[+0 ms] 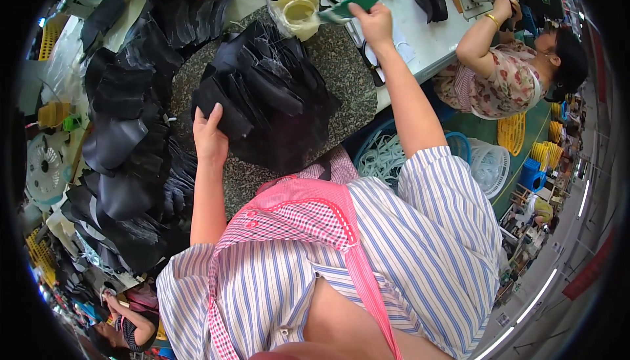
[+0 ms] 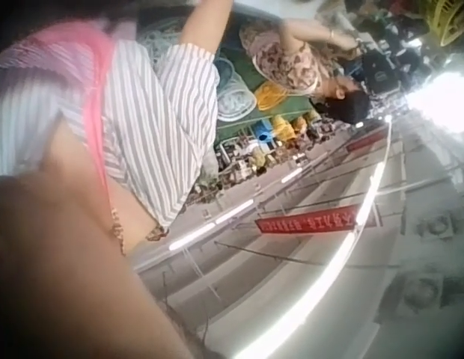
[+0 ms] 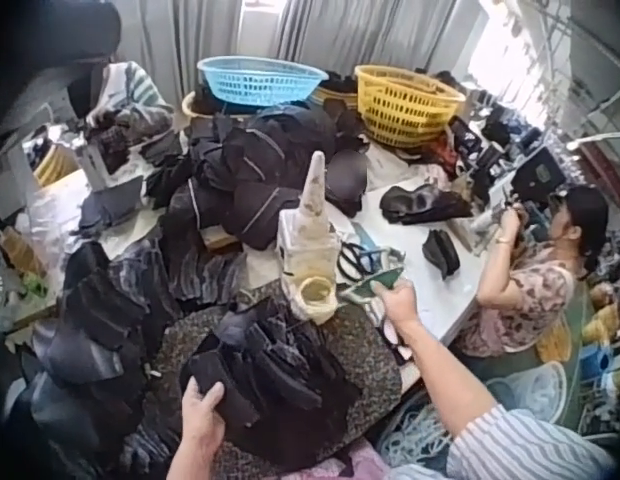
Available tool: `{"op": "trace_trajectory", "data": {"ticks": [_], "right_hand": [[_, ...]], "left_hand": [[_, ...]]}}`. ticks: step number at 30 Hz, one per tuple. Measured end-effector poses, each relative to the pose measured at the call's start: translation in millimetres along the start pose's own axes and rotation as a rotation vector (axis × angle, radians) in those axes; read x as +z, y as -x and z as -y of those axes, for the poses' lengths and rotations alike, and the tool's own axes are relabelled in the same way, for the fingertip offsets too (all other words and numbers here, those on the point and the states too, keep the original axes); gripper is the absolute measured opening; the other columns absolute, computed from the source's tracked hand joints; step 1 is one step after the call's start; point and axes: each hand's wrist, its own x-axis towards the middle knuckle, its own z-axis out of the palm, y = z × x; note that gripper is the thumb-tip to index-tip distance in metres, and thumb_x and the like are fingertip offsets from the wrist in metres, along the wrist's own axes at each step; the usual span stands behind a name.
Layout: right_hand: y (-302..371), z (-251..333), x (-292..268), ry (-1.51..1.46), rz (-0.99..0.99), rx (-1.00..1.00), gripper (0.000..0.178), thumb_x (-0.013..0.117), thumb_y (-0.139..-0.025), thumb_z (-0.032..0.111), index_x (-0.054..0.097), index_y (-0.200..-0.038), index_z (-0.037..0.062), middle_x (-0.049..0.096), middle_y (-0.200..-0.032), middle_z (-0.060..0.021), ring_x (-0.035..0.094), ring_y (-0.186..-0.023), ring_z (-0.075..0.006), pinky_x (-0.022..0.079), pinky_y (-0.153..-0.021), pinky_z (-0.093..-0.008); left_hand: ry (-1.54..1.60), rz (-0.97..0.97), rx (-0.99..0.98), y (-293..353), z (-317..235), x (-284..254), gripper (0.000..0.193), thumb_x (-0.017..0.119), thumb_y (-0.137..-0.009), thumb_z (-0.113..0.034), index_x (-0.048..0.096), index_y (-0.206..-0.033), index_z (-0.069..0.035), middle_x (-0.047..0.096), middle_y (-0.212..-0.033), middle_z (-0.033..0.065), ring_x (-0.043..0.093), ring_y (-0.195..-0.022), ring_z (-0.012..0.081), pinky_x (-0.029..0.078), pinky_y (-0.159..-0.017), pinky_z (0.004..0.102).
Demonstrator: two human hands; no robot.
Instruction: Applying glue to black leather shoe components using a hand brush at a factory workstation.
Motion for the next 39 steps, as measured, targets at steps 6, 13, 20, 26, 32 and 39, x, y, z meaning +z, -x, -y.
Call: {"op": "trace_trajectory", "data": {"ticks": [6,13,20,26,32,39], "right_hand": [[33.3,66.4,23.1,-0.288,0.292,0.173,0.013,0.057,-0.076,0.016,0.056,-0.075,0.0028,0.055,-0.063,-0.0006,0.046,-0.049,-0.0044,0.034,-0.044,-0.0169],[70.6,104.9,94.9,-0.117,0.588,-0.283,0.005,0.053,-0.074,0.004,0.053,-0.078,0.0013,0.056,-0.065,-0.0035,0.051,-0.054,-0.0102,0.039,-0.049,-0.0216],[85.5,130.9,69.2,0.098,0.712,-0.225,0.005,0.054,-0.073,0.001,0.055,-0.077,-0.0017,0.051,-0.063,-0.0017,0.048,-0.054,-0.0089,0.038,-0.05,-0.0207],[80.7,121.6,74.1,0.328,0.692,-0.213,0.01,0.058,-0.07,0.01,0.057,-0.076,0.0015,0.055,-0.06,-0.0089,0.055,-0.055,-0.0149,0.042,-0.051,-0.026],[77.4,127.7,74.7,-0.092,0.644,-0.045,0.008,0.054,-0.075,0.003,0.055,-0.081,-0.0011,0.055,-0.066,-0.0025,0.047,-0.053,-0.0057,0.037,-0.048,-0.0184],[21.2,132.4,93.4,0.192,0.772,-0.848,0.017,0.059,-0.063,0.0,0.059,-0.079,0.0024,0.057,-0.071,-0.0076,0.055,-0.066,-0.0214,0.043,-0.058,-0.0276]], "left_hand": [[0.027,0.08,-0.072,-6.5,5.6,4.8,0.026,0.047,-0.081,-0.007,0.041,-0.106,-0.003,0.052,-0.097,0.005,0.053,-0.086,0.014,0.043,-0.075,0.0265],[0.037,0.169,-0.058,-2.6,-6.4,26.0,0.013,0.042,-0.083,-0.007,0.044,-0.095,-0.003,0.056,-0.078,0.0046,0.056,-0.065,0.0107,0.047,-0.055,0.0216],[0.121,0.065,0.03,5.7,-10.5,12.1,0.015,0.043,-0.083,-0.007,0.046,-0.097,-0.002,0.056,-0.085,0.0052,0.056,-0.07,0.0113,0.047,-0.062,0.024],[0.133,0.068,0.007,-4.4,-13.3,14.2,0.015,0.044,-0.082,-0.008,0.046,-0.097,-0.003,0.056,-0.084,0.0044,0.055,-0.07,0.0106,0.047,-0.062,0.024],[0.088,0.073,-0.008,-7.4,-7.6,11.8,0.015,0.044,-0.082,-0.006,0.047,-0.095,-0.002,0.056,-0.083,0.0049,0.055,-0.069,0.0104,0.047,-0.059,0.0232],[-0.062,0.184,-0.194,-3.9,-11.5,12.2,0.012,0.043,-0.08,-0.003,0.047,-0.091,0.0,0.055,-0.078,0.0045,0.054,-0.062,0.009,0.046,-0.054,0.0216]]}}
